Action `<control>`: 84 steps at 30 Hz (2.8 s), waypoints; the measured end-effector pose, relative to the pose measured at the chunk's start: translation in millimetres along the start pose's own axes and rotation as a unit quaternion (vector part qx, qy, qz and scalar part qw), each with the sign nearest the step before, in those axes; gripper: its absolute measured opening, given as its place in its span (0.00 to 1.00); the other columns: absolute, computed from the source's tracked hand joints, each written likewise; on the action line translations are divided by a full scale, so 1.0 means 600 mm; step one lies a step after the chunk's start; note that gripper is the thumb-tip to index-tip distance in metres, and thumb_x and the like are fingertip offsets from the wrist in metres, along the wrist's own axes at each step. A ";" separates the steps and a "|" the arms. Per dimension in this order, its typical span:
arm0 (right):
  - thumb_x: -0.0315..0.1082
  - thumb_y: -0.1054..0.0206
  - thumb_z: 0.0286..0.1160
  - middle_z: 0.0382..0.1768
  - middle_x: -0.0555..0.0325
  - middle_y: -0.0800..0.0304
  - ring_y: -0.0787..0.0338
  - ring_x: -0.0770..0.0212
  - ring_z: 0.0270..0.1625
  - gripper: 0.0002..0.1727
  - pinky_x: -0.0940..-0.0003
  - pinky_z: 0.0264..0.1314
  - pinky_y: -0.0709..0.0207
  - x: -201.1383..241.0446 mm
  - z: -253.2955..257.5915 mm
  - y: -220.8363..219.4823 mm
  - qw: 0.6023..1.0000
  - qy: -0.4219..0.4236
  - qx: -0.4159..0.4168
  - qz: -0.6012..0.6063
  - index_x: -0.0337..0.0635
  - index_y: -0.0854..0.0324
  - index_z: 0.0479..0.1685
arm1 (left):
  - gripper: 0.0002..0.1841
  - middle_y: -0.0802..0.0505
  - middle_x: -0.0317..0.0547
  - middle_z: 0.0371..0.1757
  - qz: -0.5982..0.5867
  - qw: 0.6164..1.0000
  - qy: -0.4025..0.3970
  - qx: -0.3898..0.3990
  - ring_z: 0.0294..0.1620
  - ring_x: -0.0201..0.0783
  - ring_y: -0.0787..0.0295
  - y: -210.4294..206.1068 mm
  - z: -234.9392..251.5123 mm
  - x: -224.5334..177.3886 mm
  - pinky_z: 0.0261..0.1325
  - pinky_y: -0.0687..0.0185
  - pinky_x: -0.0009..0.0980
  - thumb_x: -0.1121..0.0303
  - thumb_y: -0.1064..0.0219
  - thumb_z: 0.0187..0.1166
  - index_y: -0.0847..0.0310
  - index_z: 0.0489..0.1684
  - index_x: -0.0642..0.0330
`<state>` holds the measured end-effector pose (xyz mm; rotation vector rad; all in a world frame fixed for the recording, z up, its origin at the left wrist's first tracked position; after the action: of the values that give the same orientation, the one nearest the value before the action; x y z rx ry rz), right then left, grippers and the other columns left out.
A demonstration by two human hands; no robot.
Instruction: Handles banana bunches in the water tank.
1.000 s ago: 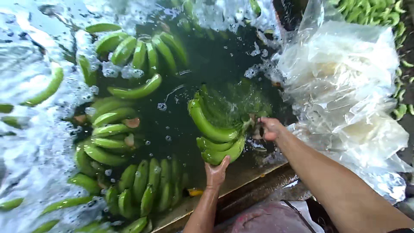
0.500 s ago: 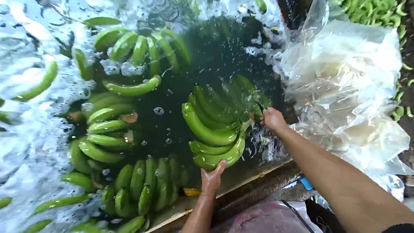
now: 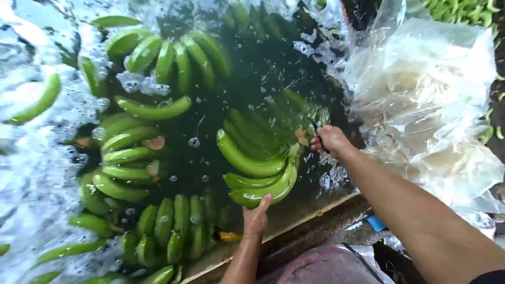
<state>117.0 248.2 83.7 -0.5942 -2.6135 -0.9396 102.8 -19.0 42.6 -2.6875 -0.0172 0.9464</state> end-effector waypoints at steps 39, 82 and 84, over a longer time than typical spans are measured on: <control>0.34 0.58 0.94 0.21 0.70 0.29 0.33 0.77 0.18 0.16 0.83 0.21 0.37 -0.103 -0.054 -0.005 0.967 0.085 0.234 -0.049 0.42 0.26 0.40 | 0.31 0.10 0.40 0.46 0.022 1.000 0.018 -0.002 0.47 0.28 0.09 0.025 0.012 -0.011 0.53 0.09 0.29 0.78 0.28 0.56 0.35 0.63 0.68; 0.23 0.38 0.69 0.49 0.39 0.05 0.08 0.35 0.51 0.15 0.47 0.57 0.15 -0.467 -0.249 0.091 0.836 0.466 -0.123 -0.263 0.41 0.04 0.45 | 0.32 0.18 0.58 0.63 0.103 0.958 0.258 -0.066 0.52 0.47 0.14 -0.083 0.073 -0.010 0.54 0.15 0.39 0.44 0.52 0.92 0.42 0.83 0.62; 0.21 0.38 0.69 0.44 0.42 0.04 0.07 0.39 0.49 0.15 0.52 0.56 0.15 -0.464 -0.245 0.088 0.841 0.468 -0.118 -0.245 0.39 0.04 0.42 | 0.27 0.16 0.53 0.54 0.106 0.960 0.245 -0.081 0.45 0.42 0.12 -0.082 0.079 -0.012 0.47 0.13 0.33 0.49 0.50 0.92 0.39 0.76 0.62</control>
<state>404.5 111.1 107.3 0.4566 -1.7498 -1.2771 72.2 40.0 25.2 -3.0480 0.3151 0.3125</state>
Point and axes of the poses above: each hand's wrist, its own z-axis towards the middle knuckle, its own y-axis out of the back of the hand, x = y × z, the point moved 1 cm from there along z, towards the middle knuckle
